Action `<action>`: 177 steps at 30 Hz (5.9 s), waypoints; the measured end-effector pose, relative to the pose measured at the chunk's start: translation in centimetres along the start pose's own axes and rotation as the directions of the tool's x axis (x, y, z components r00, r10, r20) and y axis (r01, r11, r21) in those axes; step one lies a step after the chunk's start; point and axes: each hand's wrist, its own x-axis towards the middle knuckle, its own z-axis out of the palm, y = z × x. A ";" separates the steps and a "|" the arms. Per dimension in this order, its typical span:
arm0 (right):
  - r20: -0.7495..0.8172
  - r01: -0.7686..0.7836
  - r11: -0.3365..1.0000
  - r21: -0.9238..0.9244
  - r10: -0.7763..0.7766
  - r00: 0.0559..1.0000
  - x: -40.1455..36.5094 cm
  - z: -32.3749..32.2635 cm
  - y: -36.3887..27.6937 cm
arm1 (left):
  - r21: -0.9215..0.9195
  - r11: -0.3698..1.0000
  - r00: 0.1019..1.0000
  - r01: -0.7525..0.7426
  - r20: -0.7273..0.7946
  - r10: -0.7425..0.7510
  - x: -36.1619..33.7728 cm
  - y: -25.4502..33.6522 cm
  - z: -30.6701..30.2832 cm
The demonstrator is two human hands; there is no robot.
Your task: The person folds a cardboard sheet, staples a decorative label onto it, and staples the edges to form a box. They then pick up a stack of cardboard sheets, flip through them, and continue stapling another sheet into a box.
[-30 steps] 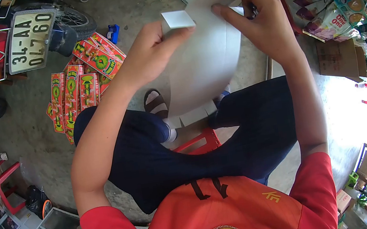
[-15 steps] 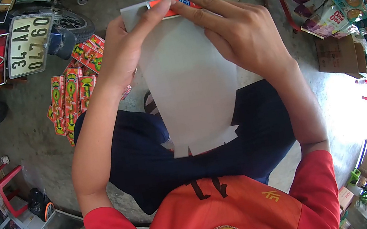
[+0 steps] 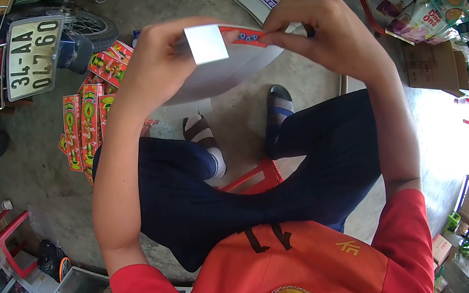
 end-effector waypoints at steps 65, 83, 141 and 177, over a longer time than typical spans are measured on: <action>-0.203 -0.368 0.728 0.579 0.565 0.799 1.6 1.7 -0.3 | -0.742 0.646 0.953 0.180 -0.032 -0.302 0.7 2.0 -0.9; -0.351 -0.391 0.801 0.453 0.563 0.748 1.9 2.2 -2.0 | -0.561 0.828 0.905 -0.020 -0.362 -0.224 0.7 1.3 2.4; -0.213 -0.358 0.924 0.132 0.379 0.900 1.4 3.1 -2.6 | -0.777 0.609 0.893 0.159 -0.150 -0.425 -0.3 2.2 4.8; -0.350 -0.430 0.900 0.067 0.425 0.835 1.3 2.7 -1.3 | -0.815 0.537 0.935 0.218 0.016 -0.355 -0.1 2.4 3.9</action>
